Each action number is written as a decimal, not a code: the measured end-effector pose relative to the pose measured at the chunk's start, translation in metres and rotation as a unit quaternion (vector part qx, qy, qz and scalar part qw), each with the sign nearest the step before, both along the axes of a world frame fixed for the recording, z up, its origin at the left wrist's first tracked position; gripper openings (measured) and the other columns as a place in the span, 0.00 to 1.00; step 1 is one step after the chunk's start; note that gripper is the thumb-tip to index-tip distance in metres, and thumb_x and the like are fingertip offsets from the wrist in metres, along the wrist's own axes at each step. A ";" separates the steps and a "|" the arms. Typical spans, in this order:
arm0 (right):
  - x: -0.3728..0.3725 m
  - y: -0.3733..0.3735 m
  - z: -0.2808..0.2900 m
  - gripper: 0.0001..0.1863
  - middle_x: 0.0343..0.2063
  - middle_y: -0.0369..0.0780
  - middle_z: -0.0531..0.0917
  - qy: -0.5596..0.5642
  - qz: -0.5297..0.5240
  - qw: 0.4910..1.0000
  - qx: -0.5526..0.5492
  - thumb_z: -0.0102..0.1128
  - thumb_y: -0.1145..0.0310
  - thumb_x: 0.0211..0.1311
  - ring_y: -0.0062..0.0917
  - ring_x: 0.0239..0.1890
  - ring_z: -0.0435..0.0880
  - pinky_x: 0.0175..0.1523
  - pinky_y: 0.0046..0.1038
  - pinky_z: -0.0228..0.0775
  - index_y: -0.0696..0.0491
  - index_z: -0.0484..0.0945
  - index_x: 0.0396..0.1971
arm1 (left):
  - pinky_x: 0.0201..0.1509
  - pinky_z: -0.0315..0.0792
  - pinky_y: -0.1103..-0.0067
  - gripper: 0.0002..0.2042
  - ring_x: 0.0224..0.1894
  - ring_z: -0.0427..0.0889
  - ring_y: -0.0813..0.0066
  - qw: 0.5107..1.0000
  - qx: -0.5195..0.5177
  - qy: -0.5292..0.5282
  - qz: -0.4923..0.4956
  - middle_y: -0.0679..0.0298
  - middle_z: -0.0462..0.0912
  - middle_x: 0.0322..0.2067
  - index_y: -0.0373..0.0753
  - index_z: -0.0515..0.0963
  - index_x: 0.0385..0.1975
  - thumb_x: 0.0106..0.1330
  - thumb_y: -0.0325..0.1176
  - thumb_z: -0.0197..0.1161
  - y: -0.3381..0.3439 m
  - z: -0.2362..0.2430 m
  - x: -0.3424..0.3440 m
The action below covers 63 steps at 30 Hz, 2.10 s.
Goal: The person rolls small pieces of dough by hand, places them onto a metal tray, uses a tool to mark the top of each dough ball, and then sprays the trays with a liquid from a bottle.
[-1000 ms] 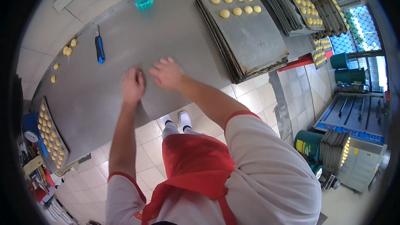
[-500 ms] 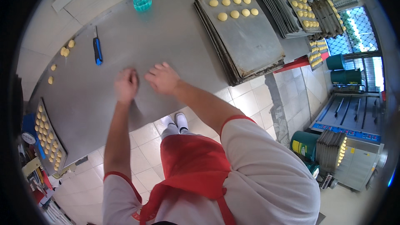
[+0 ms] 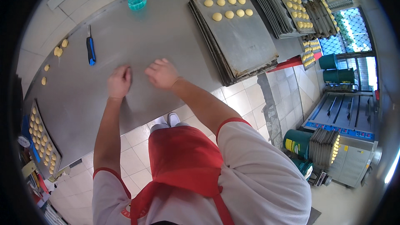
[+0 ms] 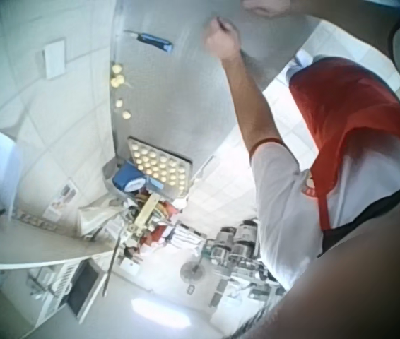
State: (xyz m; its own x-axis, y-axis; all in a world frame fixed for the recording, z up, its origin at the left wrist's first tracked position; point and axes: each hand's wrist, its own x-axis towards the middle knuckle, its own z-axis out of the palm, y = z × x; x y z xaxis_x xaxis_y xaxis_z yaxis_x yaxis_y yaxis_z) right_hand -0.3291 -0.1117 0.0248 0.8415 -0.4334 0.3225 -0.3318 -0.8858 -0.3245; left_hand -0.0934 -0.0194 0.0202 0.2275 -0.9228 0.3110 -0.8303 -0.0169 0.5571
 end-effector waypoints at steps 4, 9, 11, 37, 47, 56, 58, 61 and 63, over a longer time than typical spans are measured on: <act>-0.056 0.013 -0.024 0.13 0.42 0.40 0.82 -0.040 -0.082 0.996 0.027 0.67 0.68 0.58 0.38 0.51 0.81 0.55 0.43 0.73 0.48 0.82 0.44 | 0.52 0.78 0.59 0.07 0.46 0.84 0.47 0.998 -0.001 -0.029 0.059 0.52 0.86 0.42 0.40 0.85 0.45 0.72 0.32 0.65 0.056 -0.015 -0.014; -0.018 0.048 -0.004 0.12 0.42 0.40 0.82 -0.040 -0.037 0.998 0.042 0.66 0.69 0.59 0.39 0.51 0.80 0.54 0.42 0.74 0.48 0.81 0.43 | 0.52 0.78 0.61 0.06 0.45 0.84 0.48 0.998 -0.017 -0.055 -0.022 0.53 0.87 0.42 0.40 0.85 0.42 0.72 0.32 0.65 0.029 0.003 -0.058; 0.000 0.022 0.001 0.12 0.42 0.40 0.82 -0.008 -0.018 1.000 0.002 0.66 0.68 0.59 0.38 0.50 0.80 0.54 0.42 0.74 0.48 0.81 0.43 | 0.52 0.78 0.61 0.06 0.45 0.84 0.49 0.995 0.004 -0.061 -0.077 0.53 0.86 0.42 0.41 0.85 0.42 0.71 0.33 0.66 -0.004 -0.002 -0.031; -0.291 -0.234 0.093 0.23 0.51 0.49 0.83 -0.132 -0.254 0.932 0.223 0.69 0.76 0.61 0.49 0.55 0.82 0.61 0.45 0.77 0.54 0.82 0.58 | 0.45 0.84 0.68 0.21 0.39 0.88 0.61 0.997 0.037 0.037 -0.061 0.54 0.86 0.44 0.42 0.86 0.54 0.60 0.37 0.78 -0.251 0.080 -0.325; -0.309 -0.248 0.069 0.21 0.52 0.47 0.84 -0.089 -0.228 0.949 0.200 0.70 0.75 0.59 0.49 0.57 0.81 0.62 0.43 0.77 0.55 0.84 0.54 | 0.53 0.82 0.62 0.20 0.48 0.86 0.56 0.991 0.045 -0.016 -0.122 0.57 0.86 0.47 0.41 0.85 0.54 0.63 0.37 0.77 -0.265 0.074 -0.339; -0.262 -0.222 0.101 0.24 0.61 0.50 0.82 -0.056 -0.313 0.945 0.074 0.74 0.69 0.63 0.48 0.68 0.76 0.72 0.46 0.69 0.51 0.84 0.61 | 0.66 0.74 0.61 0.22 0.61 0.79 0.48 0.997 -0.079 0.002 0.026 0.53 0.82 0.58 0.40 0.81 0.60 0.66 0.35 0.73 -0.179 0.126 -0.128; -0.260 -0.207 0.085 0.26 0.64 0.50 0.80 -0.098 -0.378 0.919 0.061 0.74 0.73 0.65 0.47 0.67 0.77 0.71 0.46 0.69 0.50 0.83 0.63 | 0.65 0.74 0.60 0.17 0.57 0.81 0.47 0.988 -0.085 -0.039 0.121 0.51 0.84 0.54 0.39 0.84 0.54 0.66 0.34 0.73 -0.144 0.115 -0.024; -0.228 -0.156 0.096 0.23 0.66 0.45 0.79 -0.078 -0.394 0.916 -0.006 0.68 0.72 0.72 0.39 0.66 0.79 0.59 0.39 0.75 0.49 0.82 0.66 | 0.63 0.76 0.60 0.11 0.56 0.82 0.45 0.962 -0.036 -0.063 0.263 0.49 0.85 0.50 0.37 0.86 0.45 0.66 0.33 0.70 -0.075 0.076 0.138; -0.178 -0.124 0.098 0.22 0.66 0.45 0.79 -0.081 -0.384 0.920 -0.018 0.65 0.73 0.74 0.38 0.66 0.80 0.58 0.38 0.76 0.50 0.82 0.66 | 0.64 0.76 0.59 0.11 0.56 0.82 0.44 0.943 0.004 -0.052 0.329 0.48 0.85 0.50 0.37 0.86 0.46 0.66 0.32 0.69 -0.055 0.064 0.243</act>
State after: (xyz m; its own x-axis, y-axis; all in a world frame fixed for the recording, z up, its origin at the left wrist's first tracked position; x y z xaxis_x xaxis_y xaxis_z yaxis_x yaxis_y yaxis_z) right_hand -0.5074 -0.2356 0.1227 0.2318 -0.8660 0.4430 -0.8140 -0.4221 -0.3991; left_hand 0.1500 -0.0746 0.0845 0.7201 -0.5952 0.3567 -0.6888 -0.5507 0.4715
